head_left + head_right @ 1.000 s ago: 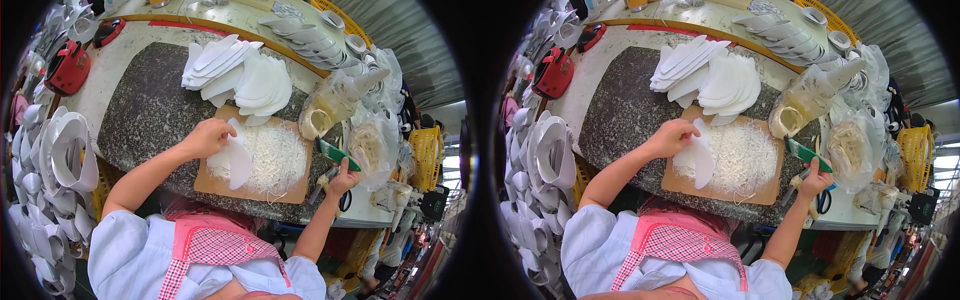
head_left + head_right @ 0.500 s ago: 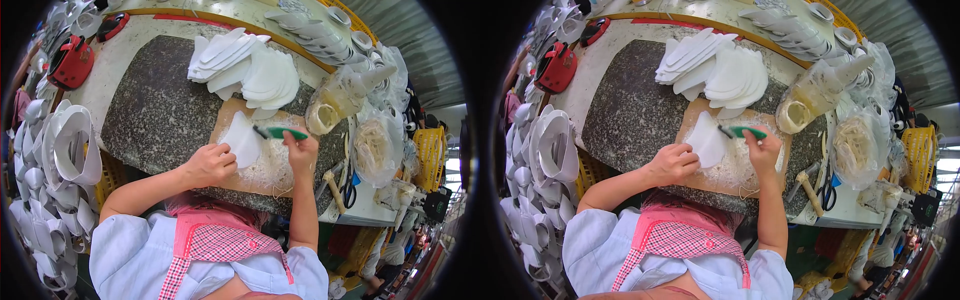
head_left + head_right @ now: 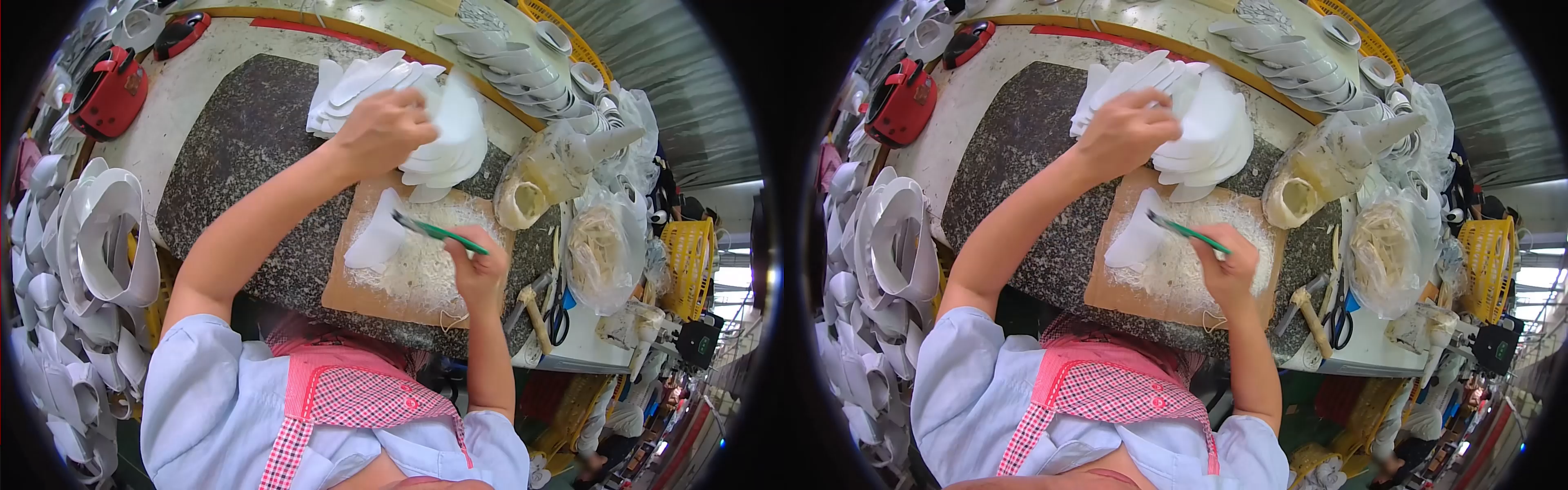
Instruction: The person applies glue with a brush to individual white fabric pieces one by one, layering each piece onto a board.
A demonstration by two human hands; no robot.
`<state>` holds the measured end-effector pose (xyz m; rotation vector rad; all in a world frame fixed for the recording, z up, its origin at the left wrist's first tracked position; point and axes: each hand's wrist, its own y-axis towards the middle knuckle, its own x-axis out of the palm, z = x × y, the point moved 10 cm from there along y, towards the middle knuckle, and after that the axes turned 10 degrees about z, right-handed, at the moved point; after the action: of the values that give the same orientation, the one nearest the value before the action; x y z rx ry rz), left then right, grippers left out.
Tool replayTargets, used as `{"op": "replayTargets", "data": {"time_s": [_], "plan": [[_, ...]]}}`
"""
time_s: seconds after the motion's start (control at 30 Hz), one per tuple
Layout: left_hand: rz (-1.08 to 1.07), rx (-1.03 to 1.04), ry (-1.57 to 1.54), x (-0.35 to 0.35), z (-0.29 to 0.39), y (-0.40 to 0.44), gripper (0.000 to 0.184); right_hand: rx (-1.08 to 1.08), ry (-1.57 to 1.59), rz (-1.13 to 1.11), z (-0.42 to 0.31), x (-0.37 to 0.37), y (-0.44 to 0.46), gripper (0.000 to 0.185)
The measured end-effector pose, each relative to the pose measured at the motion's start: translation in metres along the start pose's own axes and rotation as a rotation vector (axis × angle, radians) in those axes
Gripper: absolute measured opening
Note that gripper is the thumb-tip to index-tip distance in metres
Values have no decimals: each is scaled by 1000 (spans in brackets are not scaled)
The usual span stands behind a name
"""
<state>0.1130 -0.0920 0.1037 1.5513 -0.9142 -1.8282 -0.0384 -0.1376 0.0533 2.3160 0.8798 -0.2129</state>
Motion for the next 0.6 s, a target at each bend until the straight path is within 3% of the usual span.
{"op": "replayTargets", "data": {"time_s": [0.1,0.13,0.17,0.23,0.33,0.43,0.5,0.6], "plan": [[-94,-64,-40,11,-3,-44,26,-257,-114,-46,-8,30,0,18],[4,-160,-68,-9,-4,-50,28,-307,-198,-103,-9,38,-12,20],[-78,-236,-128,-3,0,-64,30,-358,-282,-168,-12,46,-24,23],[-211,-406,-227,13,2,-96,32,-348,-175,-317,-35,52,-49,24],[-333,-427,-198,45,10,-112,34,-214,-43,-399,-44,35,-38,22],[-528,-376,-258,58,14,-114,28,-195,-151,248,-7,-81,2,6],[-556,-465,-322,53,8,-112,23,17,-402,439,35,-135,20,3],[-506,-541,-359,50,4,-111,22,-96,-467,116,50,-131,30,5]]}}
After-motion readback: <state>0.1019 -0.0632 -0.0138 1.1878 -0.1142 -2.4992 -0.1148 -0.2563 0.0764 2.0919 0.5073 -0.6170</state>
